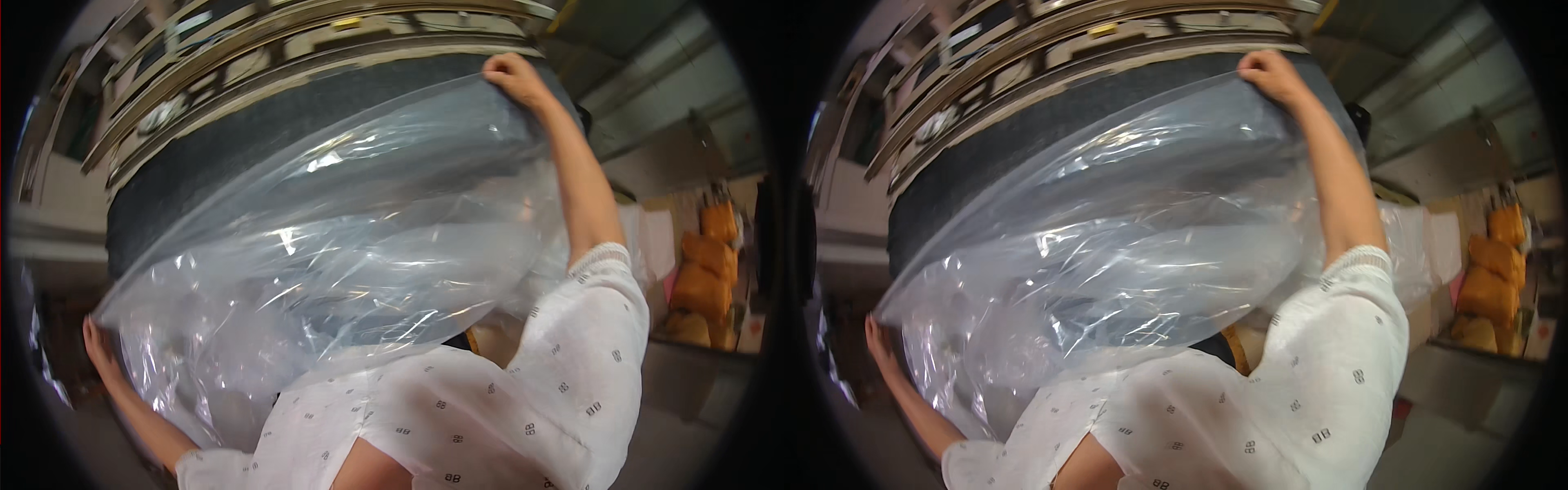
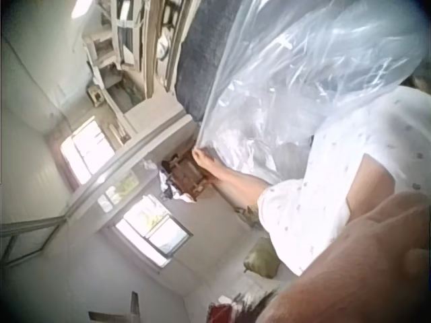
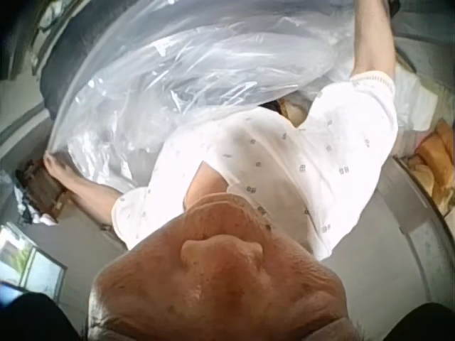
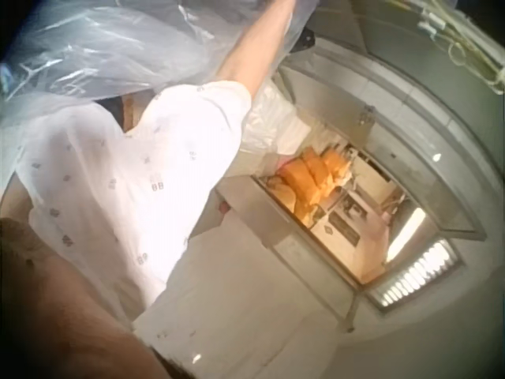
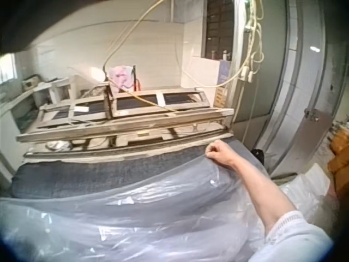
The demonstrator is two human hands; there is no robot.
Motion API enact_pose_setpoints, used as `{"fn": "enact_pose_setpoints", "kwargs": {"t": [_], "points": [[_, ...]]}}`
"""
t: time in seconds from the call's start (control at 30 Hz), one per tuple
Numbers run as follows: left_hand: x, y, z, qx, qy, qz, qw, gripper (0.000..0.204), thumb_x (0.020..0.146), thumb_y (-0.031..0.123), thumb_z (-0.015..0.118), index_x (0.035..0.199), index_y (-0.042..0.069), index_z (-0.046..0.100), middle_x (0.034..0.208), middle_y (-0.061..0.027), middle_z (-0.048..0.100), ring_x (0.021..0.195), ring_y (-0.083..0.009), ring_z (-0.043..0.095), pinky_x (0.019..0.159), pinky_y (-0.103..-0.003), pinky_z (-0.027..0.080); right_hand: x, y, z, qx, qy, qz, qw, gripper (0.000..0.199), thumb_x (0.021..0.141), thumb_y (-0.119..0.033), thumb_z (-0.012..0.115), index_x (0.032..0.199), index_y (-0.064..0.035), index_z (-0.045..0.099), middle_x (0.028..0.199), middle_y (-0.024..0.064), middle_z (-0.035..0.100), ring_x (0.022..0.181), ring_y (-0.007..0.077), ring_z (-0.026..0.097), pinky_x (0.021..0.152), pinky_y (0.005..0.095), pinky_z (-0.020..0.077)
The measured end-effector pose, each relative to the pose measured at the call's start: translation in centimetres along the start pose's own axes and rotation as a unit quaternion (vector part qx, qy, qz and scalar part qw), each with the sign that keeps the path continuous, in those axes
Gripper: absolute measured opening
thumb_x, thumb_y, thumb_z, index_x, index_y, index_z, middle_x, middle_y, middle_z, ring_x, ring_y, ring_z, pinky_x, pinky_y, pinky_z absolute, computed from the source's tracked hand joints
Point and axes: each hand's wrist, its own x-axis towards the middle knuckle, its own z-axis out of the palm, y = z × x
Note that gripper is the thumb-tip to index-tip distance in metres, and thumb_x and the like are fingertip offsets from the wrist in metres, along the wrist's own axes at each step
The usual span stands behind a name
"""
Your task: The person covers a large industrial knitting machine with a plastic sheet by hand.
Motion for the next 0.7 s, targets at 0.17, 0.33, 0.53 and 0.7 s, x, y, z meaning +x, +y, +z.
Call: {"fn": "enact_pose_setpoints", "kwargs": {"t": [0.17, 0.33, 0.53, 0.7], "points": [[6.9, 4.8, 2.3, -0.235, 0.043, 0.049, 0.97, 0.029, 0.09, 0.016, 0.05, 0.116, 0.003, 0.051, 0.113, -0.0096, 0.054, 0.107, -0.0184, 0.05, 0.094, -0.032, 0.039, 5.3, -2.1, -6.3, 0.244, 0.238, 0.068, 0.938, 0.024, 0.081, -0.02, 0.063, 0.1, -0.0047, 0.061, 0.092, 0.0014, 0.06, 0.083, 0.0101, 0.054, 0.076, 0.022, 0.0423], [8.2, 8.6, 23.3, 0.328, 0.205, 0.266, 0.883, 0.026, 0.088, 0.021, 0.043, 0.097, 0.003, 0.06, 0.097, -0.0152, 0.06, 0.095, -0.0252, 0.055, 0.081, -0.036, 0.043, 3.8, 8.1, -7.1, 0.081, 0.268, 0.102, 0.955, 0.031, 0.087, -0.023, 0.053, 0.109, -0.0023, 0.055, 0.101, 0.0077, 0.058, 0.092, 0.0158, 0.053, 0.083, 0.0278, 0.0418], [15.4, -1.1, 29.3, -0.022, 0.181, 0.169, 0.969, 0.018, 0.081, 0.017, 0.059, 0.091, 0.002, 0.061, 0.08, -0.0031, 0.063, 0.074, -0.0106, 0.058, 0.069, -0.023, 0.045, 2.2, 14.1, -0.7, 0.098, 0.318, 0.117, 0.936, 0.021, 0.084, -0.015, 0.059, 0.098, 0.0002, 0.057, 0.091, 0.0046, 0.058, 0.084, 0.0133, 0.053, 0.079, 0.0241, 0.0419], [16.7, 0.4, 31.0, -0.034, 0.151, 0.146, 0.977, 0.017, 0.079, 0.017, 0.06, 0.088, 0.003, 0.064, 0.075, -0.0028, 0.062, 0.071, -0.0095, 0.057, 0.066, -0.022, 0.044, 4.4, 14.3, -0.8, 0.039, 0.293, 0.14, 0.945, 0.019, 0.084, -0.015, 0.057, 0.096, 0.0002, 0.058, 0.09, 0.0038, 0.058, 0.083, 0.0128, 0.051, 0.079, 0.0244, 0.0406]]}}
